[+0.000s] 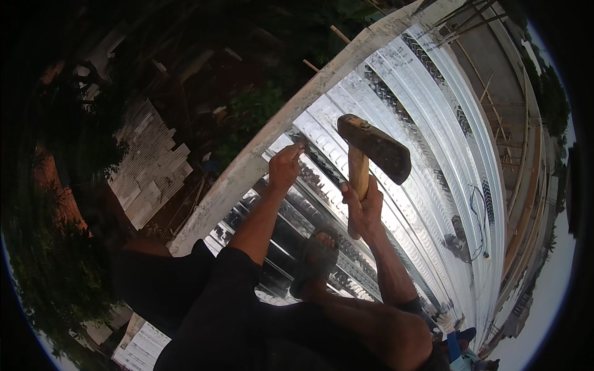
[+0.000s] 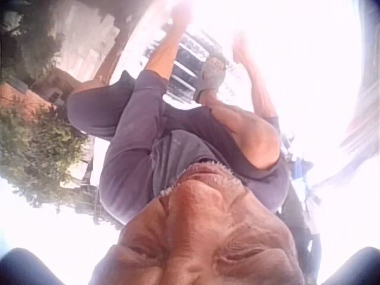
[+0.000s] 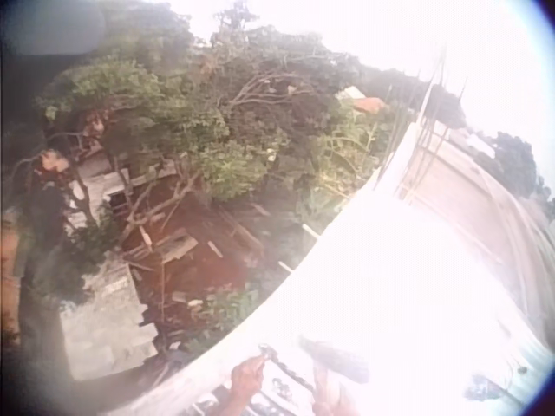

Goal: The person hammers nails into a corrugated metal roof sheet using a hammer, securing it to the roof structure. The person then walks along the roof and picks up a nail from the surface.

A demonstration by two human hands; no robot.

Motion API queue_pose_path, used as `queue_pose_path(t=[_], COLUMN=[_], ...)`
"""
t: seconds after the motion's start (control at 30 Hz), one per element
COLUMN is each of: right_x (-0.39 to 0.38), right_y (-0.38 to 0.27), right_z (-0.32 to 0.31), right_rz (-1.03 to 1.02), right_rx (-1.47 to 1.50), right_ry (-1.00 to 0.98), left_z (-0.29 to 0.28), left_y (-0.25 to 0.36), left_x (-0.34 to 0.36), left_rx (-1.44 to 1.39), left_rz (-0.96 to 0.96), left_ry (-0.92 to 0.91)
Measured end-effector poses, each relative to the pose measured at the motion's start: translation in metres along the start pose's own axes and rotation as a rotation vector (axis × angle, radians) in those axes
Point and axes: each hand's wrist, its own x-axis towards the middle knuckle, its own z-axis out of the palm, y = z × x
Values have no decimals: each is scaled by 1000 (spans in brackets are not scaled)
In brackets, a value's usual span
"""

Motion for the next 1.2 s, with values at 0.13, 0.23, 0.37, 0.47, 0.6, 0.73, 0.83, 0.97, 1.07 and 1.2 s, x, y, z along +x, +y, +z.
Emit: queue_pose_path(t=[0.13, 0.23, 0.37, 0.47, 0.6, 0.73, 0.83, 0.97, 1.07, 1.2], right_x=[19, 17, 22, 19, 15, 9, 9, 27, 28, 12], right_y=[-28, 5, 63, 80, -8, -6, 59, 73, 0, -34], right_z=[-11, 5, 40, 35, 12, 4, 35, 39, 32, 15], right_rz=[-330, -342, -20, 48, -26, -468, -365, -102, -151, -471], right_rx=[57, -57, -452, -442, -138, 139, -389, -423, -260, 3], right_ry=[49, 36, -275, -251, -109, 7, 20, -160, -88, 86], left_z=[-6, -3, 2, 6, -3, -2, 3, 13, -1, -3], left_y=[-6, -3, -2, -2, -11, -11, -2, -9, -13, -7], left_x=[-8, -4, -8, -1, -8, -14, -4, -2, -4, -10], left_rx=[61, 60, 141, 152, 141, 125, 151, 139, 117, 100], left_rz=[15, 16, 30, 66, 39, 18, 47, 71, 42, 13], left_ry=[2, -5, -17, -15, 30, 30, 11, 30, 39, 28])
